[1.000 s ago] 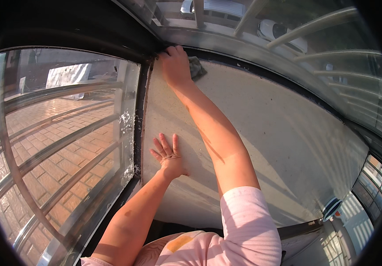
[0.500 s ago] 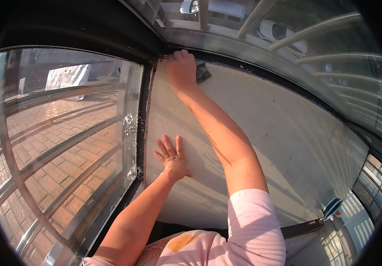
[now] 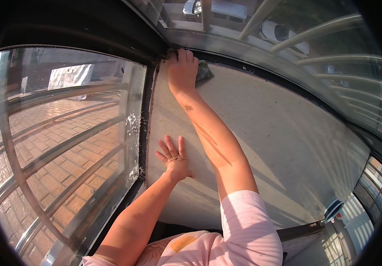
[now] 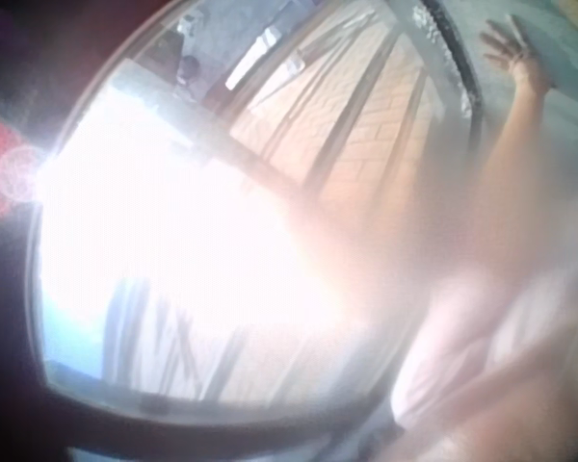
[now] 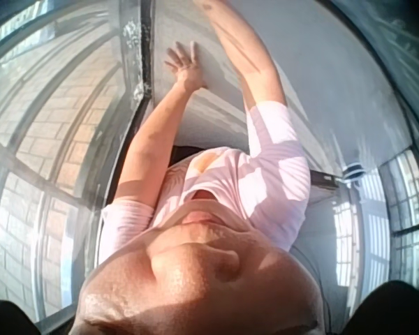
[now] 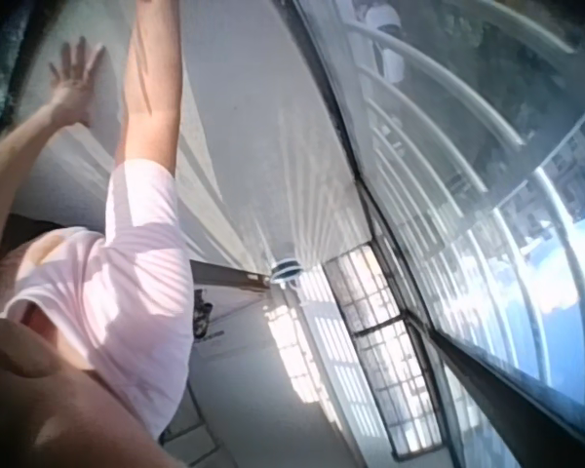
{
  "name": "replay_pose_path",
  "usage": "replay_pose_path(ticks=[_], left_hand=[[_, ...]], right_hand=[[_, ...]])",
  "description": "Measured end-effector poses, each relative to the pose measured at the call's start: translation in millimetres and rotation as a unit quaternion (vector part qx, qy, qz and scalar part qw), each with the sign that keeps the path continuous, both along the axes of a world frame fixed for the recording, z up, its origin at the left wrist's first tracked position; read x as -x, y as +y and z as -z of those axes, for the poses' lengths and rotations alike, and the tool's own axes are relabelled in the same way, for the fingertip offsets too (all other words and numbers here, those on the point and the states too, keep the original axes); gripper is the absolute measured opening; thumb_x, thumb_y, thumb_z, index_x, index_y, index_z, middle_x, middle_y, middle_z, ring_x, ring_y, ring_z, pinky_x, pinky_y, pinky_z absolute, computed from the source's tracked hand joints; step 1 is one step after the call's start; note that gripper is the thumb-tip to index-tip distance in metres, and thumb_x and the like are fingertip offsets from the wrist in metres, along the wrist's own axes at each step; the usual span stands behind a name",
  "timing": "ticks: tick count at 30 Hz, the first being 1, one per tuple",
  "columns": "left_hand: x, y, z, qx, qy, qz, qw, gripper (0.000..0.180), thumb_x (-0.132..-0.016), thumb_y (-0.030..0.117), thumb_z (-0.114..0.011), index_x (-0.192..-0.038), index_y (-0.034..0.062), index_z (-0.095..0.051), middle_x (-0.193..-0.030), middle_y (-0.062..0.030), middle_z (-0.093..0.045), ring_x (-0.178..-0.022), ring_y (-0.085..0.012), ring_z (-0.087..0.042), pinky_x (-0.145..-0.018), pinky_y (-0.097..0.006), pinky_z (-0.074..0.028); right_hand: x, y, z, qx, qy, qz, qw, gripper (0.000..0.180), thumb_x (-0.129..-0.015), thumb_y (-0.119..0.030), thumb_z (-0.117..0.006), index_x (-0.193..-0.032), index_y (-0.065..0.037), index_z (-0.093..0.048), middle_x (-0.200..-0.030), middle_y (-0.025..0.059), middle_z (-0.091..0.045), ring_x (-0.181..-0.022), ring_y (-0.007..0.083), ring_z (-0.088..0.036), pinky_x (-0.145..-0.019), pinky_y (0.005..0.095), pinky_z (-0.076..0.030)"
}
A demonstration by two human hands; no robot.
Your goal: The person wipes a white wall and window frame with a cloth. They dip the cloth into a bucket of water, wring it out, and continue wiping the wall and window frame.
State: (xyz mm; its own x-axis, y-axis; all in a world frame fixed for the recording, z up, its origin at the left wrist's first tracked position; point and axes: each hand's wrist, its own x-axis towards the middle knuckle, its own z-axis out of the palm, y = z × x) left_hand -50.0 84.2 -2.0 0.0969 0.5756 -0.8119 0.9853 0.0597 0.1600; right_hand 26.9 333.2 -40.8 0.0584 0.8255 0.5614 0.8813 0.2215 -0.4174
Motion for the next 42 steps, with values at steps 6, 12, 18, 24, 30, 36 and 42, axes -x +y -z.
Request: replay_pose_path(ticks=[6,12,18,24,30,36,42], left_hand=[[-1,3,-1,0.019,0.021,0.007,1.000,0.155,-0.037,0.047,-0.088,-0.138,0.0125,0.025,-0.136,-0.0342,0.029,-0.124,-0.0560,0.026,-0.094,-0.074,0.004],[-2,3,-1,0.017,0.026,0.011,0.999,0.156,-0.036,0.047,-0.088,-0.138,0.0123,0.025,-0.137,-0.0341,0.029,-0.124,-0.0559,0.027,-0.094,-0.073,0.005],[0,1,1,0.005,0.007,-0.001,1.000,0.156,-0.037,0.046,-0.088,-0.138,0.0125,0.025,-0.137,-0.0339,0.029,-0.124,-0.0558,0.027,-0.094,-0.074,0.004],[0,4,-4,0.017,0.002,-0.018,1.000,0.152,-0.038,0.040,-0.089,-0.140,0.0171,0.021,-0.140,-0.0302,0.027,-0.126,-0.0550,0.023,-0.095,-0.074,0.002],[1,1,0,0.011,-0.009,-0.020,1.000,0.152,-0.038,0.040,-0.089,-0.140,0.0176,0.021,-0.140,-0.0298,0.028,-0.126,-0.0551,0.024,-0.094,-0.075,0.002],[2,-3,2,-0.013,-0.017,-0.018,1.000,0.154,-0.036,0.043,-0.089,-0.140,0.0167,0.022,-0.139,-0.0318,0.027,-0.126,-0.0558,0.023,-0.094,-0.074,0.002],[-1,0,4,-0.002,0.001,-0.007,1.000,0.156,-0.035,0.043,-0.089,-0.139,0.0162,0.023,-0.139,-0.0329,0.026,-0.125,-0.0559,0.024,-0.094,-0.074,0.003]], right_hand=[[3,8,10,0.057,0.057,-0.072,0.994,0.015,-0.070,-0.007,-0.055,-0.084,-0.004,-0.061,-0.083,0.0100,-0.052,-0.087,0.0274,-0.050,-0.070,0.0370,-0.040],[0,8,5,0.074,0.064,-0.076,0.992,0.018,-0.070,-0.007,-0.056,-0.086,-0.005,-0.063,-0.085,0.0088,-0.054,-0.087,0.0269,-0.051,-0.071,0.0371,-0.041],[0,0,6,0.025,0.088,-0.117,0.989,0.015,-0.072,-0.005,-0.057,-0.085,-0.005,-0.064,-0.083,0.0083,-0.056,-0.085,0.0258,-0.052,-0.074,0.0371,-0.041],[15,-10,1,0.016,0.126,-0.107,0.986,0.020,-0.070,-0.002,-0.055,-0.088,-0.005,-0.063,-0.090,0.0090,-0.054,-0.091,0.0272,-0.049,-0.076,0.0384,-0.040],[19,-5,-1,0.075,-0.025,-0.053,0.995,0.019,-0.072,-0.006,-0.059,-0.091,-0.008,-0.064,-0.090,0.0095,-0.052,-0.089,0.0271,-0.048,-0.072,0.0380,-0.040],[12,-2,-5,0.074,-0.092,-0.107,0.987,0.014,-0.069,-0.009,-0.056,-0.082,-0.006,-0.061,-0.086,0.0105,-0.050,-0.088,0.0267,-0.046,-0.071,0.0371,-0.037],[6,-21,0,0.070,-0.117,-0.237,0.962,0.016,-0.072,-0.010,-0.055,-0.085,-0.005,-0.060,-0.091,0.0093,-0.053,-0.096,0.0252,-0.048,-0.079,0.0361,-0.040]])
